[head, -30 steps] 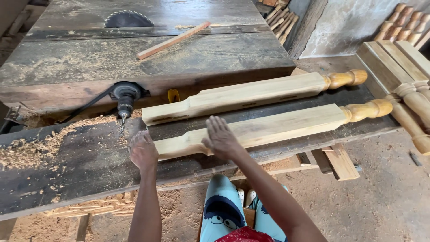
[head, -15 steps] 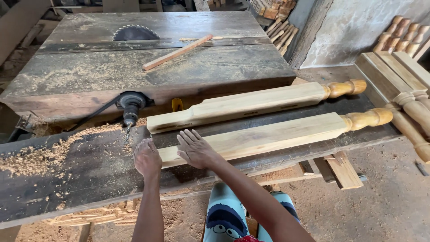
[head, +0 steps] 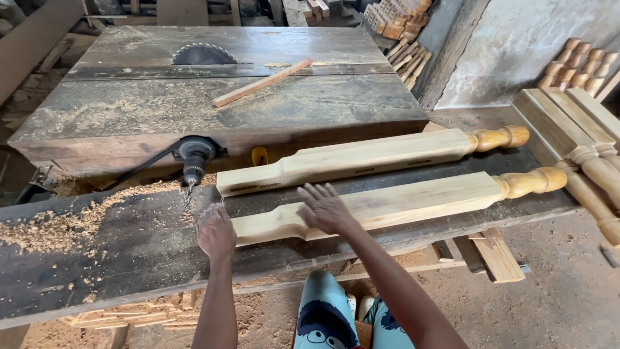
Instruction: The recorder is sanding wooden furniture legs by hand in a woodworking workshop.
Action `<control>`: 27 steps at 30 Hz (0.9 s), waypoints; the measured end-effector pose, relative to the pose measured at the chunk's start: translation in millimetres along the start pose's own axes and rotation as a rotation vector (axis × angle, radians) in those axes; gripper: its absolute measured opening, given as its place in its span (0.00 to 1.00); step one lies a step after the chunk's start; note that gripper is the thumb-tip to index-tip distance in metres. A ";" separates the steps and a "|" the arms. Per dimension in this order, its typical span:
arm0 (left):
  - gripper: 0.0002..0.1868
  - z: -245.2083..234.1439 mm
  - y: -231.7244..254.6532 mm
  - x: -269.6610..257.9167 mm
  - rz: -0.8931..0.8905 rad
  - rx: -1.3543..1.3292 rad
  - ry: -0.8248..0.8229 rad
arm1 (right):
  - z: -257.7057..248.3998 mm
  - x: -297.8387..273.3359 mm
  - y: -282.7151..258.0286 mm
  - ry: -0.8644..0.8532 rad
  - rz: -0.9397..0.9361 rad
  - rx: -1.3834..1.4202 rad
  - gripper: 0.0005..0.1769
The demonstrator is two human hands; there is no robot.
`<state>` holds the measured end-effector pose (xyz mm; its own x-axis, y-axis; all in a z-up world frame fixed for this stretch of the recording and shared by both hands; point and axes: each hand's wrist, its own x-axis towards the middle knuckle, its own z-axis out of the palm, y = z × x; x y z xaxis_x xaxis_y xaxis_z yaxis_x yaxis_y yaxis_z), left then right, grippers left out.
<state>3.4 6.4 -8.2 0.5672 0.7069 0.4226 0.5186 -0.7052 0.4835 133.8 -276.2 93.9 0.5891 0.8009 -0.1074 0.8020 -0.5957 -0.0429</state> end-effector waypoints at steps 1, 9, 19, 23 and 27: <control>0.25 0.4 -0.8 0.1 0.006 0.014 -0.011 | 0.6 -5.8 12.1 0.016 0.043 -0.016 0.41; 0.24 1.9 -0.9 -0.2 0.008 0.056 -0.027 | 11.9 -49.9 116.8 0.115 0.206 -0.099 0.44; 0.23 -4.5 2.6 -1.5 0.022 0.023 0.021 | -10.8 -108.2 194.8 0.153 0.466 -0.037 0.45; 0.21 -3.6 2.3 -1.4 0.038 0.004 0.050 | -24.3 -130.1 225.6 0.205 0.626 -0.009 0.48; 0.20 -9.6 5.2 0.1 0.028 -0.029 0.030 | -18.5 -138.8 250.2 0.280 0.748 0.021 0.50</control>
<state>0.0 3.4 1.7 0.5618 0.6883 0.4589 0.4836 -0.7233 0.4929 254.6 -535.2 116.4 0.9754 0.1718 0.1384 0.1835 -0.9800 -0.0767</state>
